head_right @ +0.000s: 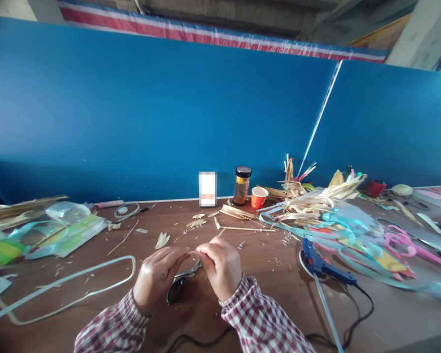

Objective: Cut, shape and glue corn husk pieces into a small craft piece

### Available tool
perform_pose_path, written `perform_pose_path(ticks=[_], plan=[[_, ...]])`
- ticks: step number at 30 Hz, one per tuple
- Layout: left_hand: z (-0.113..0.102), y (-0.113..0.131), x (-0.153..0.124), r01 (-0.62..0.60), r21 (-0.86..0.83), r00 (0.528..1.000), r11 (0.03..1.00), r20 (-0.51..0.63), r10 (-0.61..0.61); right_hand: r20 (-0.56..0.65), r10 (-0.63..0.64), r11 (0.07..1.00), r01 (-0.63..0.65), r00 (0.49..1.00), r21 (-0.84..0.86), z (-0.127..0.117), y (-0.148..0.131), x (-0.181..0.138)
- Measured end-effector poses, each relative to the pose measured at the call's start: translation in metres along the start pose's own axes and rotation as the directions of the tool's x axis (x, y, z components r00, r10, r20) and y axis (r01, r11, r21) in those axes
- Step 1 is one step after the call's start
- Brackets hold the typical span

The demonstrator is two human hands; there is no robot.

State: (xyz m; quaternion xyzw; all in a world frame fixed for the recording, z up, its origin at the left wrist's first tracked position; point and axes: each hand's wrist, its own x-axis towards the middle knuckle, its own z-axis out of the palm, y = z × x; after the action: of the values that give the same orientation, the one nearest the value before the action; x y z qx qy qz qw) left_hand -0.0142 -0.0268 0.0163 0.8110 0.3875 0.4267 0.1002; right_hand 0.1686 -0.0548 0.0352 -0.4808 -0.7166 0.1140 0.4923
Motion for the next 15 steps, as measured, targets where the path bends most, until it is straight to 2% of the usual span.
perform_pose_path(ticks=[4,8,10,12,15], plan=[[0.002,0.005,0.001,0.104,-0.050,0.994,0.993,0.034,-0.102,-0.053,0.020,0.998,-0.017,0.998,0.067,-0.006,0.008,0.006],[0.002,0.011,0.004,0.260,-0.250,0.964,0.933,0.118,-0.237,-0.037,0.044,0.991,-0.039,0.998,0.128,-0.007,0.009,0.008],[0.005,0.010,0.005,0.398,-0.387,0.916,0.832,0.208,-0.342,-0.013,0.040,0.988,-0.038,0.999,0.151,-0.007,0.009,0.009],[0.009,0.008,0.004,0.512,-0.513,0.859,0.688,0.300,-0.415,0.013,0.030,0.983,-0.032,0.999,0.179,-0.008,0.009,0.009],[0.013,0.005,0.003,0.585,-0.636,0.808,0.504,0.400,-0.434,0.038,0.017,0.976,-0.025,0.999,0.217,-0.008,0.010,0.009]])
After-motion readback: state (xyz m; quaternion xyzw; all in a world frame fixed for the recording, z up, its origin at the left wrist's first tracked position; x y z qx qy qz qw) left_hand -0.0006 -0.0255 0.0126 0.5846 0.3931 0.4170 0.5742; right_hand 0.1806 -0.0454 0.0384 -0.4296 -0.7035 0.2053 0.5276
